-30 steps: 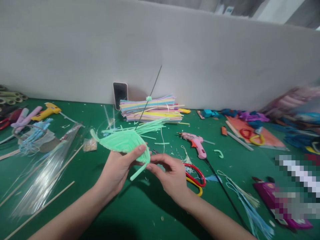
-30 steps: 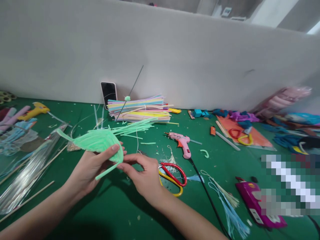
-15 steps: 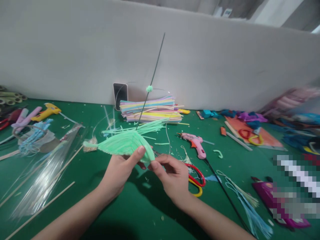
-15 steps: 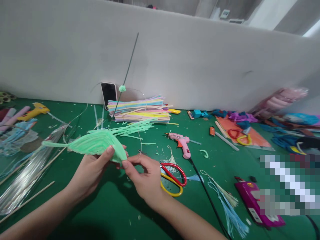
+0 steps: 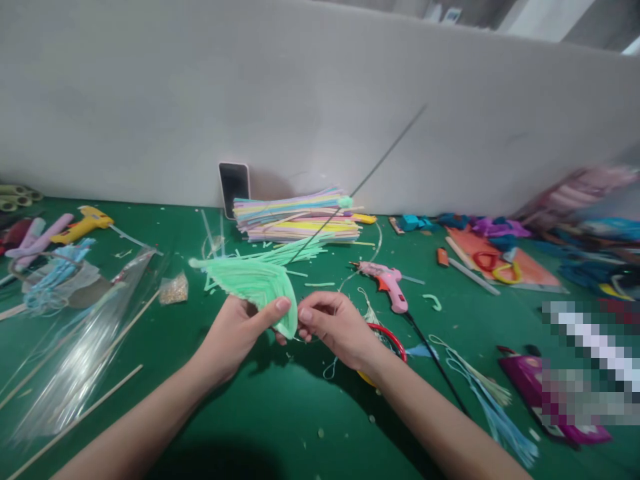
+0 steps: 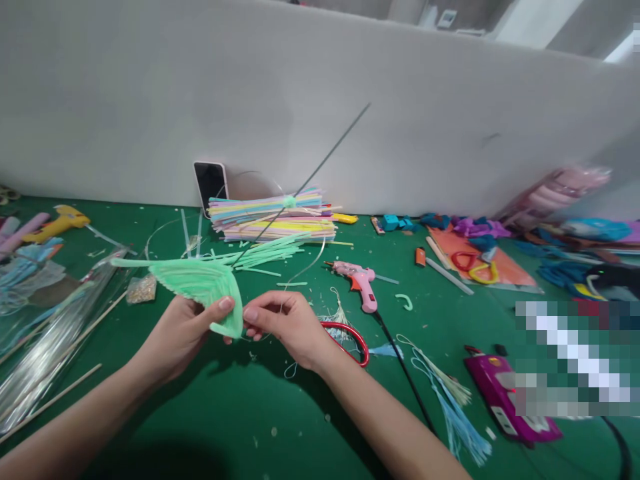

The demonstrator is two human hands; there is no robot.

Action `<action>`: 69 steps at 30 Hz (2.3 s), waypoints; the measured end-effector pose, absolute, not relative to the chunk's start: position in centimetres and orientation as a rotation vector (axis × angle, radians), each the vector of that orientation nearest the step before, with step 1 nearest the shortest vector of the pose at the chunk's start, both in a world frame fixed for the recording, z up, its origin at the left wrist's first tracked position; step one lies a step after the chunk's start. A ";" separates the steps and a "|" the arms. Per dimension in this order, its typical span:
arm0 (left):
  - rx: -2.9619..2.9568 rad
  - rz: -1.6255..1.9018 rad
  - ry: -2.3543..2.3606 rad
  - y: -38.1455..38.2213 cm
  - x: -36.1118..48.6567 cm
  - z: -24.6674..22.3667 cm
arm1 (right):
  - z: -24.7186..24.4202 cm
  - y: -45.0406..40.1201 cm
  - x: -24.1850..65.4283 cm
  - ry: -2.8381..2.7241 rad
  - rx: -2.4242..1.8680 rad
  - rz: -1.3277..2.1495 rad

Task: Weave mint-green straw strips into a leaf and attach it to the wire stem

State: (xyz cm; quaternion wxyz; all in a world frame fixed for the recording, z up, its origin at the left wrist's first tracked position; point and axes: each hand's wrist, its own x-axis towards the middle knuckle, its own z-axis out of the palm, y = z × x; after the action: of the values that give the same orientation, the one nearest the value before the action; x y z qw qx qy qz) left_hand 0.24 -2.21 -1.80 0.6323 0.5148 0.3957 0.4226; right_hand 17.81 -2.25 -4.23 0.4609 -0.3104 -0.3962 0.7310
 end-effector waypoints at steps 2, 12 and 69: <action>1.187 0.942 0.885 -2.4 0.5 -1.7 | -4.2 -2.4 17.7 -0.986 -0.753 1.832; 1.150 0.989 0.906 -2.9 1.0 -1.0 | -4.6 -2.1 18.1 -1.086 -0.702 1.829; 0.833 1.093 0.872 -3.0 1.0 -0.3 | -4.9 -0.6 18.8 -0.853 -0.571 2.082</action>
State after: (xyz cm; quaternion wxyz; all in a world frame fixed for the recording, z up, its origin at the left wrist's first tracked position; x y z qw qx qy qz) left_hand 0.96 -3.00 -0.27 0.6867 0.3720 0.3895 0.4883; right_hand 18.75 -0.59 -4.90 0.3989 -0.2255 -0.3370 0.8225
